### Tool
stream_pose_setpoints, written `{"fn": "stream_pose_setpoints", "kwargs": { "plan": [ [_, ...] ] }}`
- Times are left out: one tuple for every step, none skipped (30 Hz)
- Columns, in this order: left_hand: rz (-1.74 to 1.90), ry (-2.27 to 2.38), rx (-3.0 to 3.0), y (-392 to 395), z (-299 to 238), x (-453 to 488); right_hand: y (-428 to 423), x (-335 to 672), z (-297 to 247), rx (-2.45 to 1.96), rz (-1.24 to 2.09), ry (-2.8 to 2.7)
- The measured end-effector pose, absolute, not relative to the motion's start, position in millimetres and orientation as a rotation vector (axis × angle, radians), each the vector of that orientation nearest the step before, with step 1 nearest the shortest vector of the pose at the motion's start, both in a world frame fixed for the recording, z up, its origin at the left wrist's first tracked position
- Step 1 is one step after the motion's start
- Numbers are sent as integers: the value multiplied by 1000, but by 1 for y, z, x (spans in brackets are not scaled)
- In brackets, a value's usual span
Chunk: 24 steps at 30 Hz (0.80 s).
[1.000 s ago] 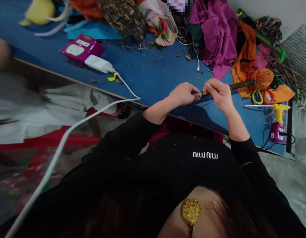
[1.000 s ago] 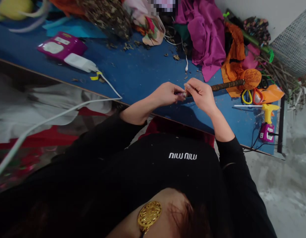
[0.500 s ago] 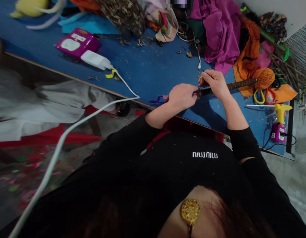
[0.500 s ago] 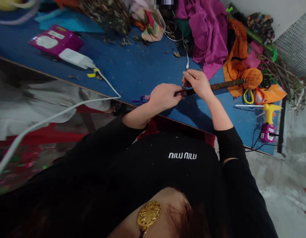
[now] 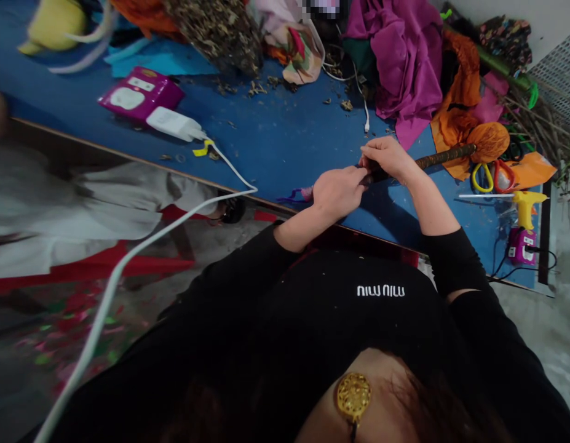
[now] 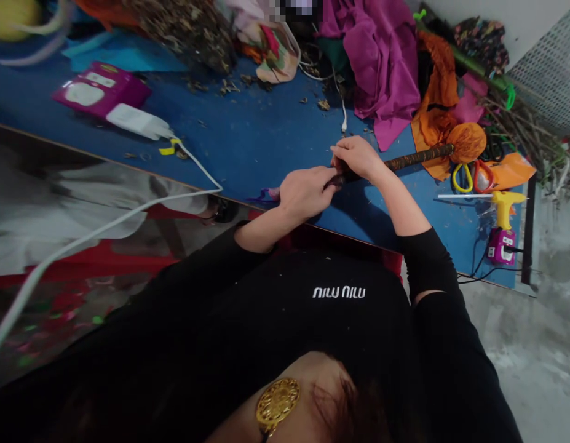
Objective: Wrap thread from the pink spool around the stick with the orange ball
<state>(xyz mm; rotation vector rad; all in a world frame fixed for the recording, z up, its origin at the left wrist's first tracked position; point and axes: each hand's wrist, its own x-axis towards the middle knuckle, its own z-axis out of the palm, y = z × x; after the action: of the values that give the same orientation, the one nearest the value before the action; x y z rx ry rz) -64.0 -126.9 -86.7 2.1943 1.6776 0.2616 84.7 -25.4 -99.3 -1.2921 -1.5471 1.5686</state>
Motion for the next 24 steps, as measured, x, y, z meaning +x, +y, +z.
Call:
{"fn": "stream_pose_setpoints", "kwargs": {
  "plan": [
    [293,1680,2153,-125,-87,-64,-27,85,-98,-1288,1556,-1522],
    [328,1681,2102,-124,-87,-65,-28,87,-95,-1275,1540,-1494],
    [360,1679,2045,-122,-86,-67,-30,92,-91,-1258,1522,-1469],
    [383,1677,1984,-120,-85,-69,-33,98,-84,-1245,1498,-1452],
    [400,1675,1928,-119,-84,-72,-36,108,-77,-1238,1468,-1447],
    [414,1676,1880,-118,-83,-76,-39,120,-67,-1240,1438,-1456],
    [430,1682,1842,-118,-82,-81,-42,135,-56,-1253,1405,-1476],
    [448,1690,1816,-118,-82,-86,-45,152,-45,-1268,1377,-1514],
    [471,1699,1800,-119,-81,-92,-48,170,-33,-1291,1361,-1570],
    [496,1709,1794,-121,-81,-98,-50,190,-22,-1323,1347,-1612],
    [507,1711,1799,-123,-80,-105,-52,209,-12,-1367,1319,-1634],
    [508,1712,1810,-126,-80,-111,-52,228,-2,-1412,1263,-1630],
    [508,1724,1809,-128,-80,-117,-51,245,5,-1443,1174,-1584],
    [497,1721,1814,-131,-80,-124,-49,261,11,-1468,1085,-1539],
    [487,1719,1806,-134,-81,-130,-46,274,16,-1485,1000,-1499],
    [490,1706,1797,-136,-81,-137,-42,285,19,-1495,926,-1471],
    [494,1690,1786,-139,-82,-143,-37,293,20,-1500,874,-1460],
    [504,1670,1774,-141,-82,-149,-31,298,21,-1496,845,-1454],
    [516,1654,1752,-144,-83,-155,-24,301,21,-1490,828,-1443],
    [526,1633,1734,-146,-84,-160,-16,303,19,-1487,815,-1425],
    [546,1626,1725,-148,-84,-165,-8,303,18,-1482,803,-1406],
    [567,1615,1719,-151,-85,-169,0,302,16,-1475,791,-1392],
    [589,1600,1709,-153,-85,-172,8,301,14,-1469,780,-1393],
    [607,1581,1693,-155,-86,-175,16,299,12,-1468,775,-1404]
  ]
}}
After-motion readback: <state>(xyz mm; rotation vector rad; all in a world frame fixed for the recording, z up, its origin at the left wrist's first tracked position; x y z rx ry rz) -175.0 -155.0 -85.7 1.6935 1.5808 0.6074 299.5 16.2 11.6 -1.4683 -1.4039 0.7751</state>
